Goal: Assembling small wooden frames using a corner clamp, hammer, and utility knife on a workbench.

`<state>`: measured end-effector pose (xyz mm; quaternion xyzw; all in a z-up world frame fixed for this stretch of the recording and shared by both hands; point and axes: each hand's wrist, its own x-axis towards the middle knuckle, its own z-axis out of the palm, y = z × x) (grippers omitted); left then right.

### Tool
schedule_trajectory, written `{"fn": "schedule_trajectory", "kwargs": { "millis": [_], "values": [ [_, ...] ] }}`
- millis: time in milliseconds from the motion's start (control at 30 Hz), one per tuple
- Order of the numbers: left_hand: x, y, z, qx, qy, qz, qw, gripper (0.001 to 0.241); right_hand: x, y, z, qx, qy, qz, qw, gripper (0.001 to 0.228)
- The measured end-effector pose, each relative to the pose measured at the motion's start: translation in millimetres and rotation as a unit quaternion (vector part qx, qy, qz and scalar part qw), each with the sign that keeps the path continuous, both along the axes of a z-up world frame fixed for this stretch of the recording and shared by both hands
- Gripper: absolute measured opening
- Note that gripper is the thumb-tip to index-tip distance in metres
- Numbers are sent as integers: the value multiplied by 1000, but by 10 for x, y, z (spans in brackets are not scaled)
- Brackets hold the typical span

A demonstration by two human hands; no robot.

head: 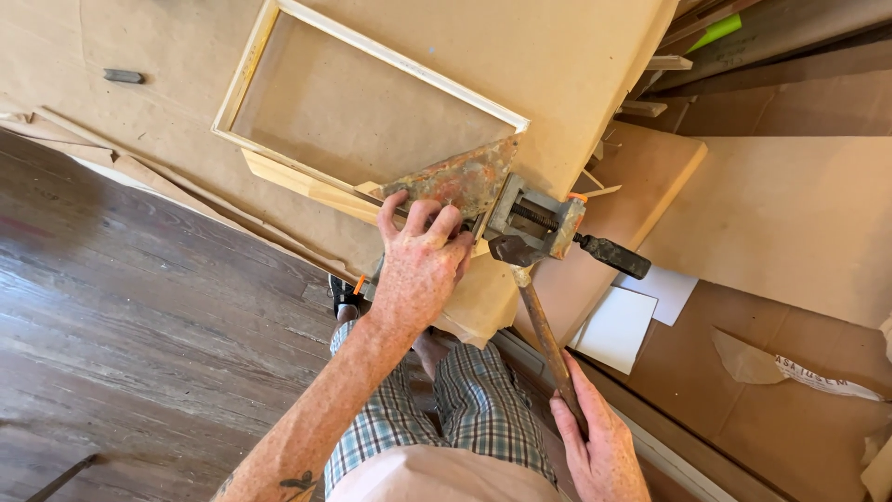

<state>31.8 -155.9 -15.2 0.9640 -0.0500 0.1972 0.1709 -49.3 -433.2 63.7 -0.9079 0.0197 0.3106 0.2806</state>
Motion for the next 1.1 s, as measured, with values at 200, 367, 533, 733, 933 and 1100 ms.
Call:
{"fn": "schedule_trajectory", "kwargs": {
  "millis": [200,367,533,733,933,1100],
  "values": [
    [-5,-11,24,-3,-12,4,1000,15,-5,35,14,-1,0,0,1000,61],
    [-5,-14,-13,-7,-21,5,1000,13,14,61,-11,-10,16,12,1000,63],
    [-10,-16,13,-18,-20,2,1000,12,-10,103,-32,-10,-3,37,999,62],
    [-16,-21,-14,-13,-14,7,1000,11,5,99,4,-13,-20,19,1000,60],
    [-7,-28,-6,-19,-20,11,1000,12,38,139,5,-19,12,11,1000,60],
    [-23,-23,0,-17,-16,10,1000,11,-17,87,-51,-27,2,7,1000,60]
  ]
}}
